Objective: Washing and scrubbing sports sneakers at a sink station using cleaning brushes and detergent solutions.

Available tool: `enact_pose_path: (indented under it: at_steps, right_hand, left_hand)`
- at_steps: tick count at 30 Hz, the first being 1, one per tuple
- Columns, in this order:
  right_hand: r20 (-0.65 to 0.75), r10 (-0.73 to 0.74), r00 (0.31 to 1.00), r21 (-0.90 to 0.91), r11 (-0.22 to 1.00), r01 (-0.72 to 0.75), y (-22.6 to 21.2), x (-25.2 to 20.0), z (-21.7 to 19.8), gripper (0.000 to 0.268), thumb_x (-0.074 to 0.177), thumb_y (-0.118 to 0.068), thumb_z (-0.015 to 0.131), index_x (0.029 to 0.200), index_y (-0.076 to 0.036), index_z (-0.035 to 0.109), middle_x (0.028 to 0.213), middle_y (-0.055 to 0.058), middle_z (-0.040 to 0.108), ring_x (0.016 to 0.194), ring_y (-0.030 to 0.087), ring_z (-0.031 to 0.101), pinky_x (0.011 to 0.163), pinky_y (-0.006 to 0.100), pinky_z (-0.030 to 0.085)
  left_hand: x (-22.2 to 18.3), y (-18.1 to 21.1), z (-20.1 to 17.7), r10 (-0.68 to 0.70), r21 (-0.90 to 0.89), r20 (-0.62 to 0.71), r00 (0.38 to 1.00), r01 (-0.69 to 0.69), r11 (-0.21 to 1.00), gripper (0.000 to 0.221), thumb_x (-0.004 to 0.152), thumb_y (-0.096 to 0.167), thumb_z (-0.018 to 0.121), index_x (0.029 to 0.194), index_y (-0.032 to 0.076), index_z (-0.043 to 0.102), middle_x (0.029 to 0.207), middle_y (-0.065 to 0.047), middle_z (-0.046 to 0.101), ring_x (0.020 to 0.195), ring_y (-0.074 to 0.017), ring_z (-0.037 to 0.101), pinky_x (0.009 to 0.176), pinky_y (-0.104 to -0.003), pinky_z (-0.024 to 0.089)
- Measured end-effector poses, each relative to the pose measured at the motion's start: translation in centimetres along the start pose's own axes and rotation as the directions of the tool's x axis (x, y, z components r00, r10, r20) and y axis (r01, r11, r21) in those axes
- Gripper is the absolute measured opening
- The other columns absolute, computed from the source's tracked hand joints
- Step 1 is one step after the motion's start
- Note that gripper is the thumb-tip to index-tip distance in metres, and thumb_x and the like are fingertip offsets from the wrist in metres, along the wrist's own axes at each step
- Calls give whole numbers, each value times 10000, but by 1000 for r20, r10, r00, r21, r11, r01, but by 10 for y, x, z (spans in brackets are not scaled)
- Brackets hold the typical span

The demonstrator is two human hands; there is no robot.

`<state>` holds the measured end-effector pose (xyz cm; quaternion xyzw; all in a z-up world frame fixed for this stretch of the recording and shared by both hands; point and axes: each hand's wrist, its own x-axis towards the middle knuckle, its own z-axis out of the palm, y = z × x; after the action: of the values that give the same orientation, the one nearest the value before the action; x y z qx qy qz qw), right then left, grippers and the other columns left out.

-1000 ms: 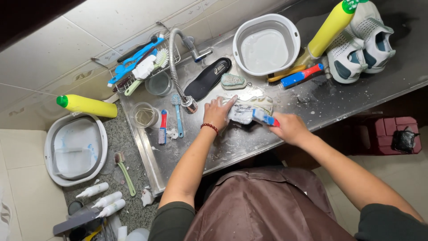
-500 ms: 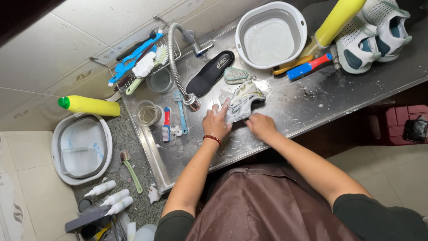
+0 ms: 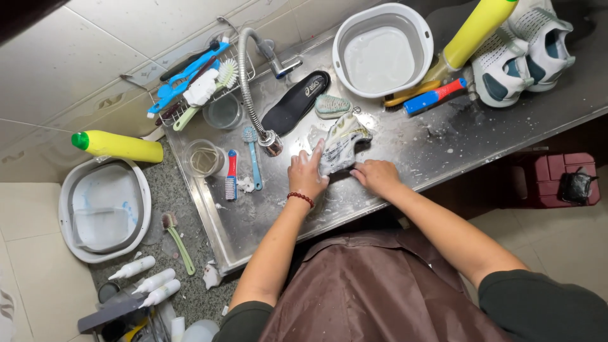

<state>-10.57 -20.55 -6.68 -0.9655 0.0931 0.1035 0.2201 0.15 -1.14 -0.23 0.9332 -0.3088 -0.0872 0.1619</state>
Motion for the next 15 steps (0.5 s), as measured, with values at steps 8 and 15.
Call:
enact_pose_path:
  at_steps: [8, 15]
  right_hand:
    - [22, -77, 997, -91, 993, 79, -10, 9, 33, 291, 998, -475, 586, 1044, -233, 742, 867, 68, 716, 738, 297, 702, 621, 465, 554]
    - [-55, -141, 988, -38, 990, 139, -9, 9, 22, 316, 921, -409, 620, 1192, -288, 729, 821, 52, 706, 656, 301, 689, 552, 463, 552]
  left_hand:
    - [-7, -5, 10, 22, -118, 52, 998, -16, 993, 1116, 629, 75, 834, 1590, 308, 317, 1179, -209, 516, 1045, -449, 592, 913, -490, 539]
    - [7, -14, 3, -22, -204, 193, 981, 62, 977, 1136, 667, 107, 838, 1624, 266, 248, 1243, -213, 565, 1090, -455, 629, 944, -477, 537]
